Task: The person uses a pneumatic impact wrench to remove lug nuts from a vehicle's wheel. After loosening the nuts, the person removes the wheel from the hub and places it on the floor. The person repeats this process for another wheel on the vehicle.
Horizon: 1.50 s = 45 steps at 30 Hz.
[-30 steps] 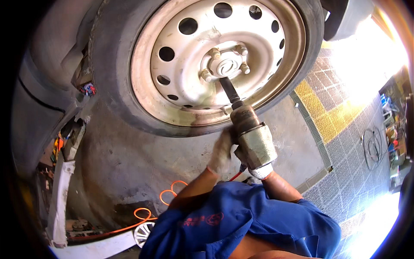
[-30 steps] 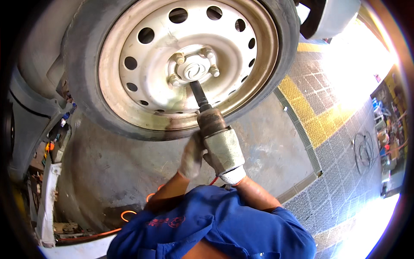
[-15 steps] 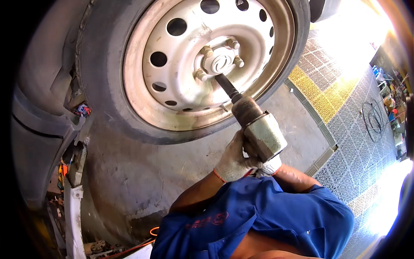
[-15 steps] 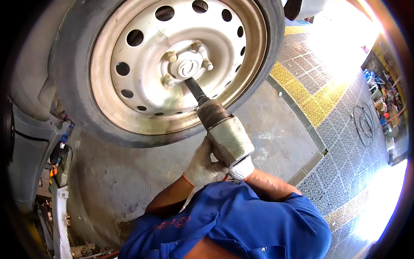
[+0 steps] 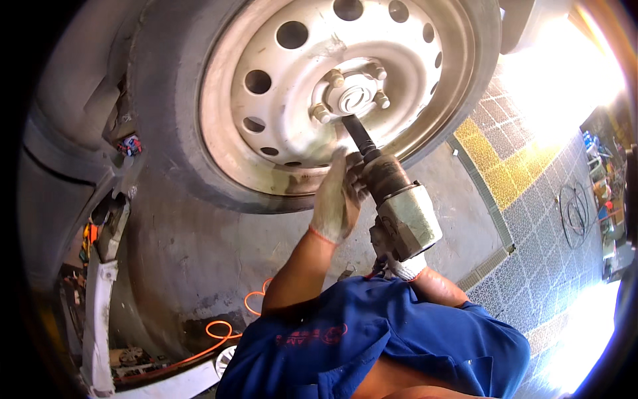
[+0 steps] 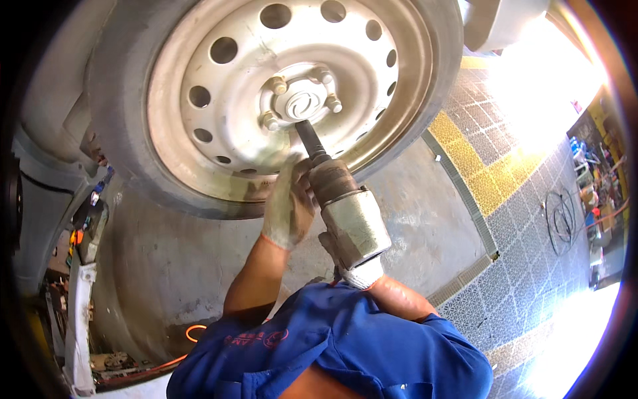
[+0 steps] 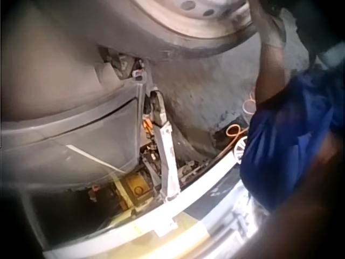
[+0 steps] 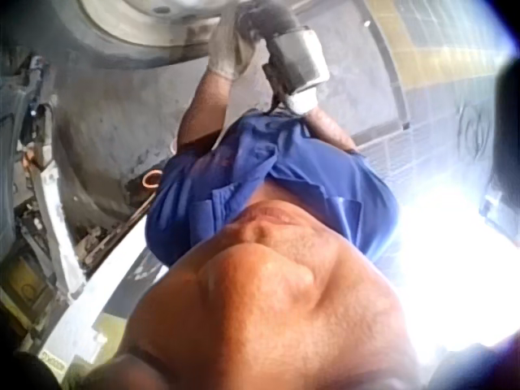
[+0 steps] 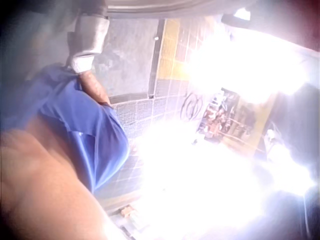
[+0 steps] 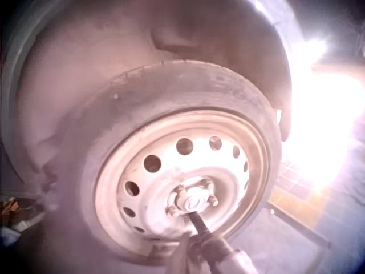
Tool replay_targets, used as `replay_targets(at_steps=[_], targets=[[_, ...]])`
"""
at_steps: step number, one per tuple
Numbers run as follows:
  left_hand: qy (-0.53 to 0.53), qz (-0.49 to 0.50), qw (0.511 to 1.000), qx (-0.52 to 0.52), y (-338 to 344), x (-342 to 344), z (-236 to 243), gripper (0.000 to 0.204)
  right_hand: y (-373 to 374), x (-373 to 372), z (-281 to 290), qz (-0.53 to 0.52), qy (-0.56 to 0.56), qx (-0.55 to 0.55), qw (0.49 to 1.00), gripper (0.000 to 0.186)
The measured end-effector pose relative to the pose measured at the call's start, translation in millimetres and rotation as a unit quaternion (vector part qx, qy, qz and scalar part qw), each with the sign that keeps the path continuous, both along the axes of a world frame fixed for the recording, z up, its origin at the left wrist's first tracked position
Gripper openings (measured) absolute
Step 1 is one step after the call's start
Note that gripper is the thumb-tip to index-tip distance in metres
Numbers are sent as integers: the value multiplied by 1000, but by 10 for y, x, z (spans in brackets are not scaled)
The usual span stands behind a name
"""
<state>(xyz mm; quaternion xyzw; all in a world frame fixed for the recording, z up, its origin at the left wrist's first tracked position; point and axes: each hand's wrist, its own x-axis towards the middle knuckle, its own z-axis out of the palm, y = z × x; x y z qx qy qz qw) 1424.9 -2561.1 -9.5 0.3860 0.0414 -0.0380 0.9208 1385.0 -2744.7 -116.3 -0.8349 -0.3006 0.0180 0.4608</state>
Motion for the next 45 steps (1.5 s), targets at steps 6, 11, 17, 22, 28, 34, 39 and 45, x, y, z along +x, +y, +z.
replay_targets(at_steps=[6,11,17,22,28,34,39,45], targets=[[0,89,993,-79,-96,295,215,37,9,16,250,-64,-307,-91,945,37],[37,120,987,-102,-168,429,265,28,65,93,272,-39,-66,-47,996,32],[64,154,975,-145,-243,520,333,22,26,126,234,-40,-204,-10,978,27],[69,153,979,-119,-256,486,380,22,47,107,242,-57,-152,14,987,23],[48,167,978,-111,-290,507,319,25,67,65,283,-60,-42,107,992,23],[39,171,977,-119,-301,491,373,24,-26,126,140,-14,11,49,999,38],[29,152,981,-117,-273,493,346,21,-55,191,-17,-7,-1,58,998,39],[35,130,986,-94,-253,490,328,23,-19,159,-33,0,-78,86,993,37]])
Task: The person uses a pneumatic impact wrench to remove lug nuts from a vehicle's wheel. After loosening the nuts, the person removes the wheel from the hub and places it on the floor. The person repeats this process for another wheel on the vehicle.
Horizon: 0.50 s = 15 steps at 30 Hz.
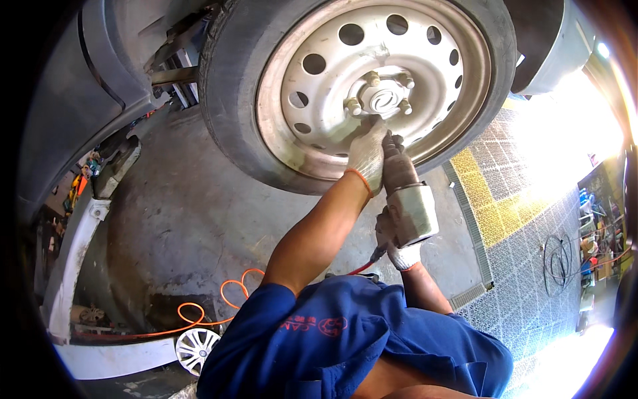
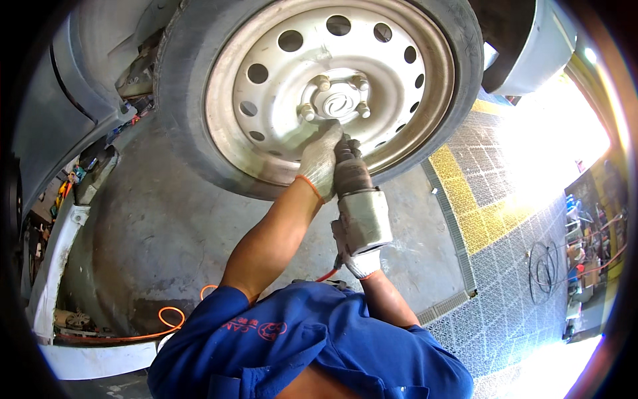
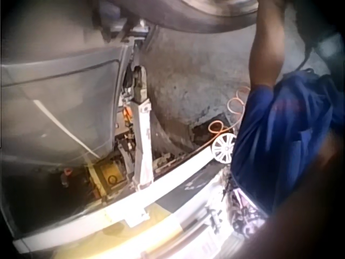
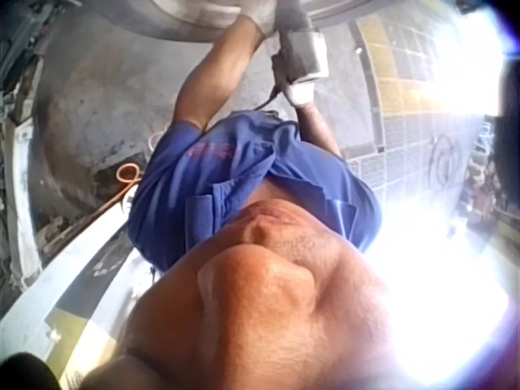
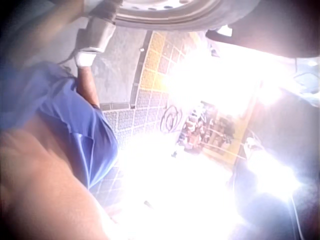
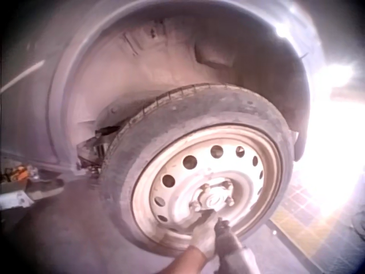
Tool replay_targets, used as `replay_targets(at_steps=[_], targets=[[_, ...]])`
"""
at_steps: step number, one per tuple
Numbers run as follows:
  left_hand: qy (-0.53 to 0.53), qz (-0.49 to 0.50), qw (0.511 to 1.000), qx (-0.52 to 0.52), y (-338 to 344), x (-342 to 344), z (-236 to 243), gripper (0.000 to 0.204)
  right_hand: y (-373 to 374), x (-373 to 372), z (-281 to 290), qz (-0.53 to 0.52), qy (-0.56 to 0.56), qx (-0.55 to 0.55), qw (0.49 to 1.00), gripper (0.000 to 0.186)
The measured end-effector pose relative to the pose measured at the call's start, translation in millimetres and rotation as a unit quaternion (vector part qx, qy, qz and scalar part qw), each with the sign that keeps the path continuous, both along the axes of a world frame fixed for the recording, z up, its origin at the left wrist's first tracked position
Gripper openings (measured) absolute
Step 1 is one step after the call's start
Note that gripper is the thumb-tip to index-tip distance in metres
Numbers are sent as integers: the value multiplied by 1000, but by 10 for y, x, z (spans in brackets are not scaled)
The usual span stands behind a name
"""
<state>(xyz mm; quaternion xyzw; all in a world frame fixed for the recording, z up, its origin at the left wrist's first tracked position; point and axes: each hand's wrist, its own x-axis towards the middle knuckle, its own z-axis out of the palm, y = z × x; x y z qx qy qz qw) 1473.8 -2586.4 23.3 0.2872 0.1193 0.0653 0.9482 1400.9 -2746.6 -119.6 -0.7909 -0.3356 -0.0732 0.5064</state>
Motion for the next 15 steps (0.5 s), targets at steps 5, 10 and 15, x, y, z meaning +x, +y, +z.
replay_targets(at_steps=[5,10,15], targets=[[-3,15,999,-32,-31,29,39,23,-53,15,174,-4,89,28,996,30],[-15,-9,1000,19,-46,-66,-34,22,-31,-143,234,24,154,97,983,32],[-73,-33,996,48,-24,-507,-166,31,-217,-327,120,73,208,135,966,51]])
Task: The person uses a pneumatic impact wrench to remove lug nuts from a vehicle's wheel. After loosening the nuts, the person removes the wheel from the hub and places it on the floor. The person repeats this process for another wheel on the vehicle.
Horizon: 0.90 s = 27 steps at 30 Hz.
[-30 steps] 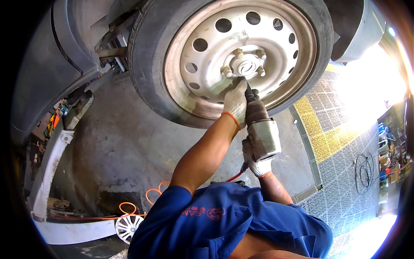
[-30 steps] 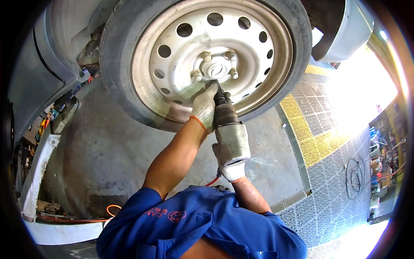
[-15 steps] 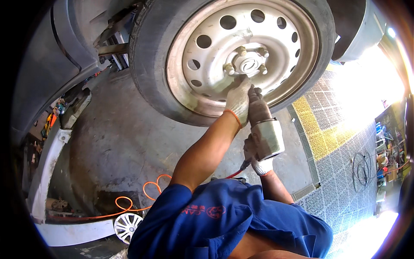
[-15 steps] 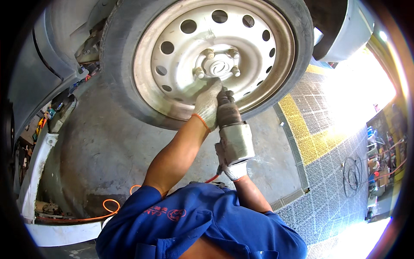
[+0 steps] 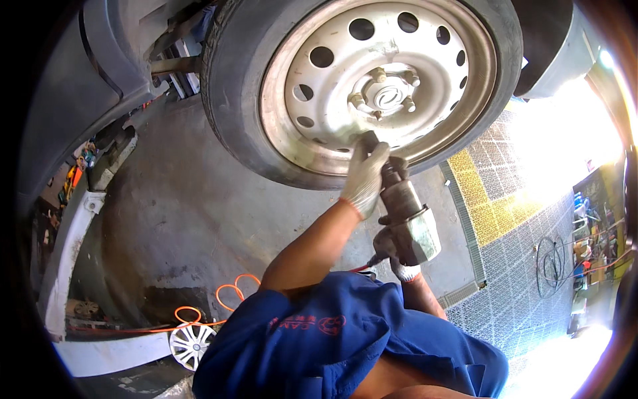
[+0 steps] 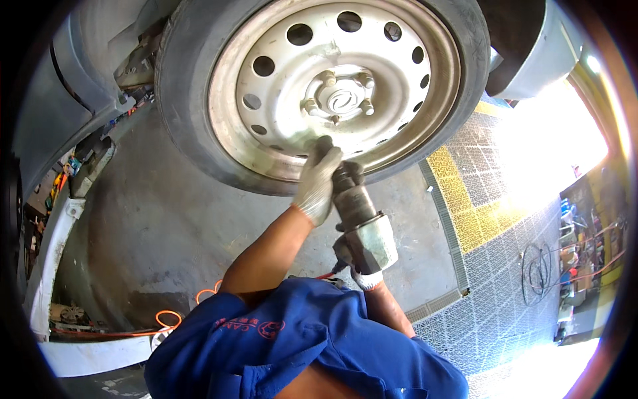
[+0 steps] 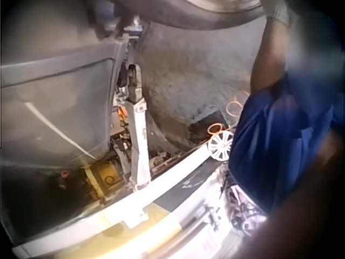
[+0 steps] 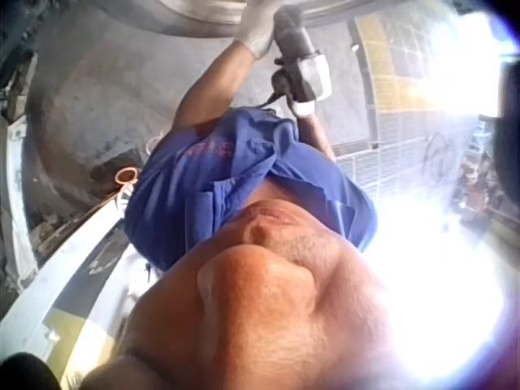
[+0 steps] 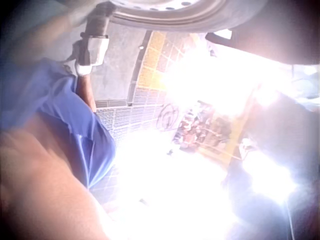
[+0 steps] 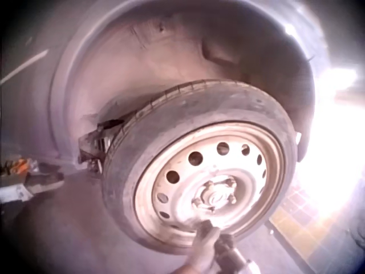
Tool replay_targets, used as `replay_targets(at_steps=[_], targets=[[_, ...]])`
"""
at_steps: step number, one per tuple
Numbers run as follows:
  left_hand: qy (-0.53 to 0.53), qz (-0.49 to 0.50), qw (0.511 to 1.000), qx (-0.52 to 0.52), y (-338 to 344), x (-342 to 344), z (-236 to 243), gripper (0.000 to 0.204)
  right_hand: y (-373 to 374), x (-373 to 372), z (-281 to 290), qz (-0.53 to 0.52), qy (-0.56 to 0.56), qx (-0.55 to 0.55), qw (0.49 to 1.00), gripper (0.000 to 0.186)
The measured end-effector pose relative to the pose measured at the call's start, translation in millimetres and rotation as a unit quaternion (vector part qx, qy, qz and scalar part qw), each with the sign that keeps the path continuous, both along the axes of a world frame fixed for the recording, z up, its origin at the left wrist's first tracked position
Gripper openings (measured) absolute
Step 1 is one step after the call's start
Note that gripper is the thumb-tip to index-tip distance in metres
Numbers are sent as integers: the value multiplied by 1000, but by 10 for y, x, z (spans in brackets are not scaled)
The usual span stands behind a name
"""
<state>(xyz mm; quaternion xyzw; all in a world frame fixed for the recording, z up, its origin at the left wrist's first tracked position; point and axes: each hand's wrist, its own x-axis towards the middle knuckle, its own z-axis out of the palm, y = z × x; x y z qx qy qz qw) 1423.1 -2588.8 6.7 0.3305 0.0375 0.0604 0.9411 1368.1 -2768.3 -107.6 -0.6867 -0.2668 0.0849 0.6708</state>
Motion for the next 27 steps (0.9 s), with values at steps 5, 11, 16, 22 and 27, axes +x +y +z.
replay_targets(at_steps=[5,11,16,22,27], targets=[[-21,171,981,88,515,-670,-297,22,-218,38,-160,-4,-245,-345,906,45],[88,192,970,118,1250,-1697,-863,17,67,207,362,228,-455,-254,823,30],[126,28,990,57,1613,-2666,-1719,14,489,199,560,442,-185,-200,855,62],[167,-7,986,-15,1228,-3236,-2236,39,702,8,522,545,-54,-213,809,68],[-6,-53,984,-171,1088,-2446,-2398,64,314,-41,781,423,-112,-190,879,70]])
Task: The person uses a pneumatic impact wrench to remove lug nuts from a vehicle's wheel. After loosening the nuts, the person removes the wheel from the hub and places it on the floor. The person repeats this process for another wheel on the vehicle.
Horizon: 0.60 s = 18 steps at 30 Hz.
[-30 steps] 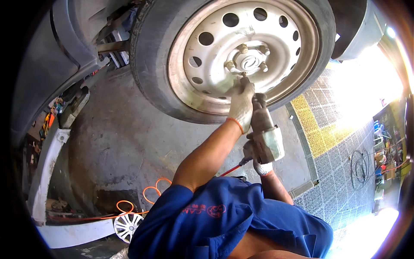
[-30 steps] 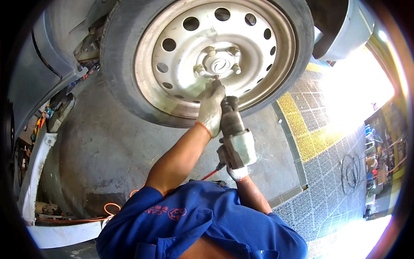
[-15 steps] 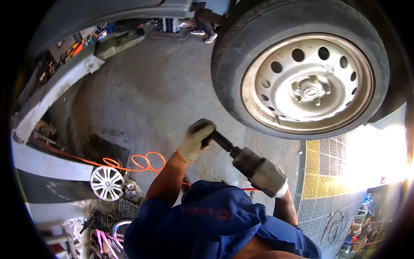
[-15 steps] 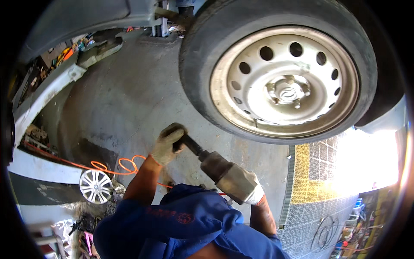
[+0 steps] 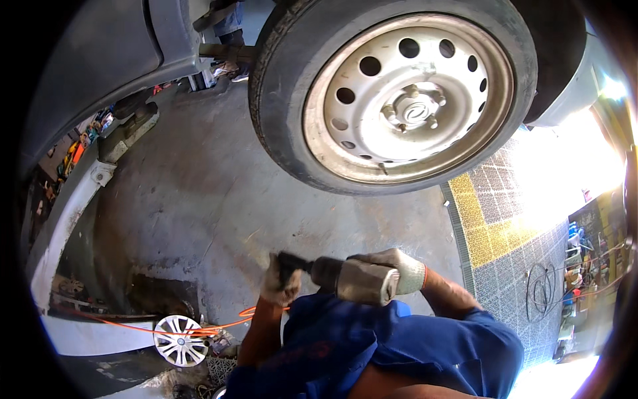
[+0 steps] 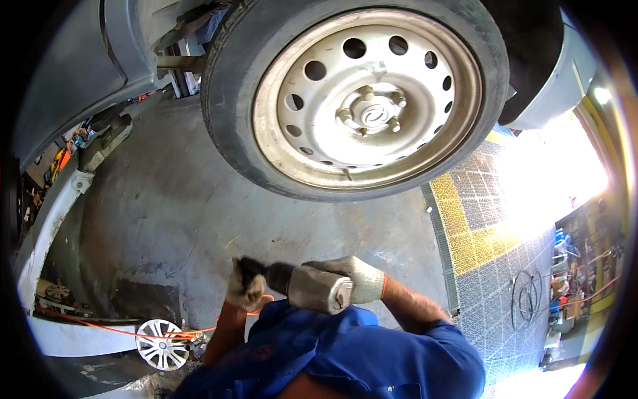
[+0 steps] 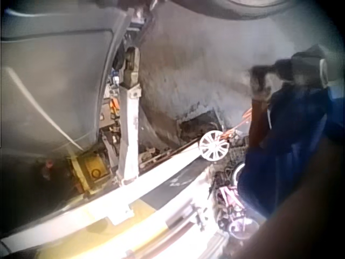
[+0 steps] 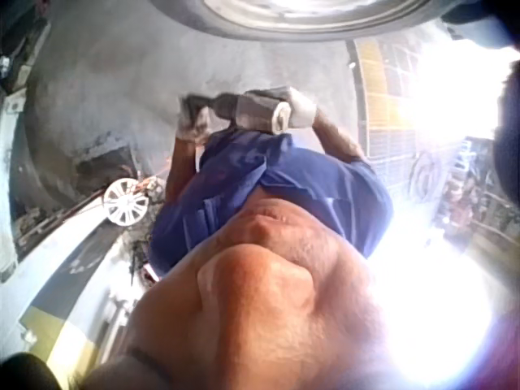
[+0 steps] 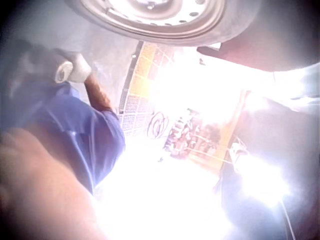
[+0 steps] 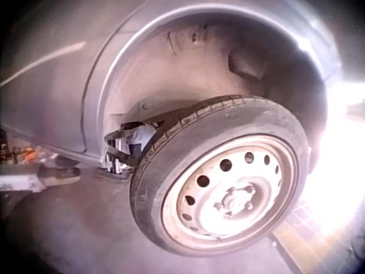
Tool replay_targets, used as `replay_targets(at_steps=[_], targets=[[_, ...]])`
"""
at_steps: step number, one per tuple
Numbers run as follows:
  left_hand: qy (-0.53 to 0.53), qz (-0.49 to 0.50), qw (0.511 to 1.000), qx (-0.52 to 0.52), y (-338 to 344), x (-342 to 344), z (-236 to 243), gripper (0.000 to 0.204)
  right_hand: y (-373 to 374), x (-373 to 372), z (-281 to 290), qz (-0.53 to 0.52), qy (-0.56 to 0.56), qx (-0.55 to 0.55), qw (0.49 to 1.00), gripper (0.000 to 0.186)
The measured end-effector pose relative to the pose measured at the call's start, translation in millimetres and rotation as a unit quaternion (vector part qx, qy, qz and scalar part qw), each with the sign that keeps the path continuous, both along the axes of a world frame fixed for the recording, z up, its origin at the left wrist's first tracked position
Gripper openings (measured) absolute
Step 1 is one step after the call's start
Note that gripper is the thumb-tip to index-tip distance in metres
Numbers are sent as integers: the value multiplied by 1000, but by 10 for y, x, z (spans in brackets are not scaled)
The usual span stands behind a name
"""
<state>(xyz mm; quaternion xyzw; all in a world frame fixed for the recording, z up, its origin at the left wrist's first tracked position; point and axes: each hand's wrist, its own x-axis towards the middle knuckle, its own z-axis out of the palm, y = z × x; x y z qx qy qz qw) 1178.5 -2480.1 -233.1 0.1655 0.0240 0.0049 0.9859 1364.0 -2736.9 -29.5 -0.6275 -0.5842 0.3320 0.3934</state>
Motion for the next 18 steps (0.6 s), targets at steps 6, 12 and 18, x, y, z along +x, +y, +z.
replay_targets(at_steps=[6,12,18], targets=[[-60,66,995,41,-507,1563,2208,54,-769,90,-925,-321,-394,90,857,59],[-100,-8,992,71,-778,2266,2506,30,-580,55,-397,-432,-98,136,886,40],[-45,66,996,44,-821,2487,2682,27,-187,162,-253,-441,-275,127,845,32]])
